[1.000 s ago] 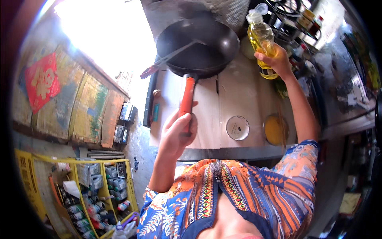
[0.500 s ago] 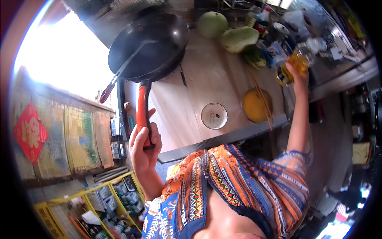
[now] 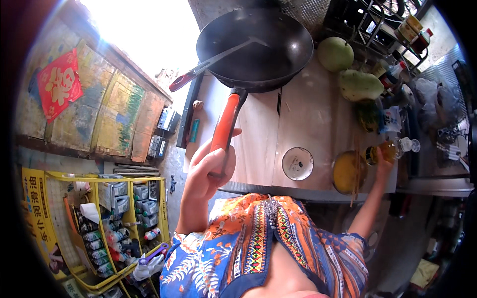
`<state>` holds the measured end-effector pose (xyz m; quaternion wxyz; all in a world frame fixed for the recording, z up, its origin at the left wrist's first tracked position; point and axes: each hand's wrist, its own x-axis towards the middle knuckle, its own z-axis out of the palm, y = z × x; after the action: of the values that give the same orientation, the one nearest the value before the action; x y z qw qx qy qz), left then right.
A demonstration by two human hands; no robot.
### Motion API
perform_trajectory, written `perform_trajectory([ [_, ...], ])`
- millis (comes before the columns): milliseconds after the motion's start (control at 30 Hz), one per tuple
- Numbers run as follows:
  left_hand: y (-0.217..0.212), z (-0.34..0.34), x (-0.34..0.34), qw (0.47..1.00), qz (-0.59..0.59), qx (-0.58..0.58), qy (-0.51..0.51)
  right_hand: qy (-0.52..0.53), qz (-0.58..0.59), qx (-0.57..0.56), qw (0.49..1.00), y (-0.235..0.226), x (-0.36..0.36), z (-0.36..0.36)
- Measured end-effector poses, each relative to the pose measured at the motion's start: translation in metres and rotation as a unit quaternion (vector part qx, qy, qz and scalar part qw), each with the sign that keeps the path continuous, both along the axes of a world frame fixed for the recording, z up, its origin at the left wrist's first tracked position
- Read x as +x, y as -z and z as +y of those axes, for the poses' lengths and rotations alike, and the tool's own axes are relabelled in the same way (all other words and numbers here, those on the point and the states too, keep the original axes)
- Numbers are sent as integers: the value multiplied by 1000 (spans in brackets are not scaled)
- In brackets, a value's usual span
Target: The person washes a wok outdoors, then moves indoors to chop green onions and tomatoes. They add oil to the wok on a stove and pour in a beaten egg mixture, stirring it as it cooks.
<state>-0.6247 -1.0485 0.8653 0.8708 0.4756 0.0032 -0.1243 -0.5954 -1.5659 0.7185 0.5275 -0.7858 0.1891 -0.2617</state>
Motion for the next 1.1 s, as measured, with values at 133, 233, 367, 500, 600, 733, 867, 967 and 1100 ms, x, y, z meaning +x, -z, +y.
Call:
perform_trajectory([
  [133, 12, 6, 3, 999, -41, -8, 32, 14, 17, 22, 1000, -1, -9, 5],
  [233, 13, 7, 3, 999, -36, -5, 32, 36, 79, 7, 996, -8, -11, 12],
  [367, 4, 1, 7, 997, -6, -58, 46, 23, 62, 6, 998, -7, -26, 20],
  [500, -2, 1, 12, 992, 30, -92, 84, 79, 39, -4, 996, 8, -54, 13],
  [600, -3, 2, 12, 993, 41, -71, 83, 121, 2, 42, 992, 2, -87, 30],
  [733, -7, -1, 11, 995, 39, -51, 76, 132, 15, 34, 990, -5, -124, 56],
  [867, -1, 0, 10, 996, 8, -39, 76, 139, 24, 20, 990, -6, -144, 91],
  [967, 2, -3, 9, 997, 7, -35, 67, 139, 9, 18, 990, 4, -153, 97],
  [1100, 6, 4, 15, 992, 4, -50, 117, 160, -37, 57, 985, 8, -157, 104],
])
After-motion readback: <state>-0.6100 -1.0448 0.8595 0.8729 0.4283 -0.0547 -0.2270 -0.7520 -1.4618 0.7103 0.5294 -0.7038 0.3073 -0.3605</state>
